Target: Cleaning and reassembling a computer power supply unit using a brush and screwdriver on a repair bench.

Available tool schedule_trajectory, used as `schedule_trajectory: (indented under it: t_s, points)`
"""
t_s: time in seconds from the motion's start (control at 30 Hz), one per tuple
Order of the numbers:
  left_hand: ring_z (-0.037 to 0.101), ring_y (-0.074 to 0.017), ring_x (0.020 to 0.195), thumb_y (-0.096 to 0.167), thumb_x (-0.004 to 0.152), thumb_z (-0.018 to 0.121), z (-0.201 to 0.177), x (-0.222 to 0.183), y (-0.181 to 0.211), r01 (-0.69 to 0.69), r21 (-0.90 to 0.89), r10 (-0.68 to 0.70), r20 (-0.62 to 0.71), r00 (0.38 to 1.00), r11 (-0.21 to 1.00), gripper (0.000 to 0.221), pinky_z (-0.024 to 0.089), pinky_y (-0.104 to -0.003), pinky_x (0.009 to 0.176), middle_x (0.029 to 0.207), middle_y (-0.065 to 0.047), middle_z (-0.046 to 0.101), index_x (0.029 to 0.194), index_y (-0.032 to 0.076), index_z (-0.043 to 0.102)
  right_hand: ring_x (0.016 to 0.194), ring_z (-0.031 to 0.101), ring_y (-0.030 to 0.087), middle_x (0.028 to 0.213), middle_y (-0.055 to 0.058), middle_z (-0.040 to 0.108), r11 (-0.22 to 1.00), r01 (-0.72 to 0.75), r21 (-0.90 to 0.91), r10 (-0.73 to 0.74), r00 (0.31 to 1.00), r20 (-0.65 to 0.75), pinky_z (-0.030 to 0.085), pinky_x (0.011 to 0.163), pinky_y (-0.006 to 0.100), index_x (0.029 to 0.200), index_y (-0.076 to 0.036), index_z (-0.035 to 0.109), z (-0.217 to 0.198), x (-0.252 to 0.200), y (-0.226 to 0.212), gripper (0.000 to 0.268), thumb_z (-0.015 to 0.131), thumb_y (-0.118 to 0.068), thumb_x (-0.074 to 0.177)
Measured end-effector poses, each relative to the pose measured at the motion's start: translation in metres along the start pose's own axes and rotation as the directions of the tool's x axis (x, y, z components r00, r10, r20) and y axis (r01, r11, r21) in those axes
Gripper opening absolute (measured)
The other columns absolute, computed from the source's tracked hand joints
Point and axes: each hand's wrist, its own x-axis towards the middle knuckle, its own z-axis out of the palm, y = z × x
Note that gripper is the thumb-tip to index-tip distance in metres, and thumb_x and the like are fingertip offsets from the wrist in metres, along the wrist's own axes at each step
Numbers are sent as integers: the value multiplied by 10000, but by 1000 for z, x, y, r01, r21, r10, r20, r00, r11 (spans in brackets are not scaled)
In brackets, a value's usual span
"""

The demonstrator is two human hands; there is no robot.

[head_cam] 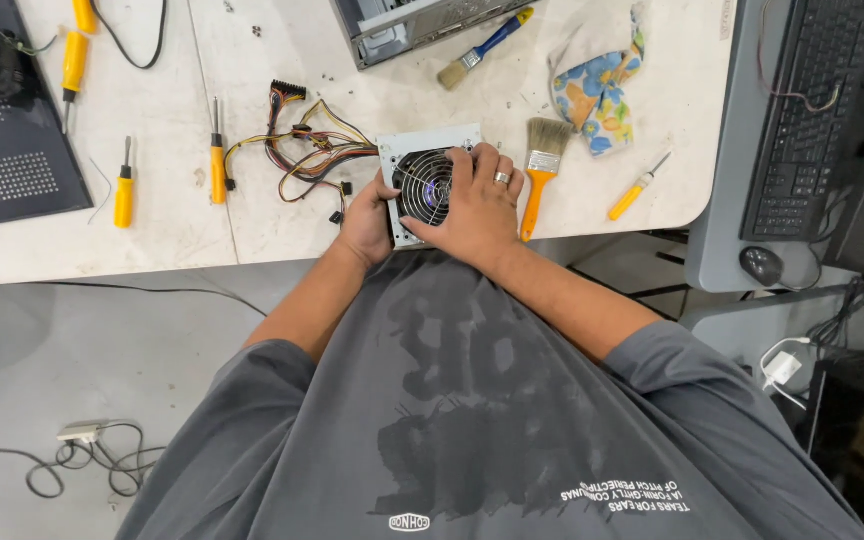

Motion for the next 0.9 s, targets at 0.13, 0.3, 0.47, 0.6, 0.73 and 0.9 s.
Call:
schedule_trajectory:
  t_s: [0.13, 0.3, 0.47, 0.6, 0.73, 0.9]
  points:
    - [598, -283, 939, 91, 662, 461, -5, 1, -1, 16, 57, -15, -10, 1000, 998, 574, 517, -374, 777, 1085, -98, 605, 1222, 205, 509, 1041, 323, 397, 1108, 153, 289, 997, -51, 55, 52, 998, -22, 203, 893, 507, 1200, -50, 310, 3, 0, -4, 830, 734, -520, 664]
    - [586, -302, 963, 81, 690, 452, 3, -5, 11, 39, 74, -39, -6, 999, 996, 562, 510, -373, 792, 1127, -117, 599, 1239, 191, 507, 1066, 284, 383, 1142, 151, 271, 998, -51, 36, 54, 996, -75, 211, 887, 497, 1237, -50, 311, 18, 3, -5, 848, 722, -547, 685]
    - [620, -319, 943, 102, 649, 466, 10, -5, 11, 56, 45, -56, -9, 998, 997, 565, 537, -395, 768, 1095, -133, 608, 1202, 202, 524, 1089, 290, 364, 1252, 166, 262, 1000, 28, -14, -27, 1000, 11, 238, 878, 476, 1320, -83, 338, 3, -13, -4, 925, 757, -488, 602]
    - [631, -314, 907, 84, 652, 458, 29, -16, 20, 56, 52, -56, 8, 998, 997, 585, 547, -388, 743, 1076, -123, 609, 1224, 192, 502, 1073, 318, 340, 1275, 145, 277, 997, -15, -72, 16, 1000, 23, 272, 854, 457, 1337, -101, 364, 5, -20, 0, 882, 753, -425, 614]
    - [630, -315, 895, 86, 663, 458, 19, -10, 16, 57, 70, -58, 14, 998, 996, 580, 551, -387, 723, 1065, -125, 610, 1234, 179, 498, 1059, 328, 316, 1248, 123, 295, 998, -33, -53, 32, 999, -23, 273, 838, 441, 1325, -117, 377, 10, -19, 2, 829, 741, -421, 646]
    - [639, -337, 876, 86, 657, 464, 9, -1, 12, 74, 87, -74, -3, 997, 993, 597, 576, -407, 676, 1057, -137, 613, 1245, 190, 477, 997, 429, 308, 1179, 131, 379, 985, 11, -173, -25, 996, -82, 307, 781, 402, 1236, -96, 474, 9, -19, -4, 761, 705, -528, 654]
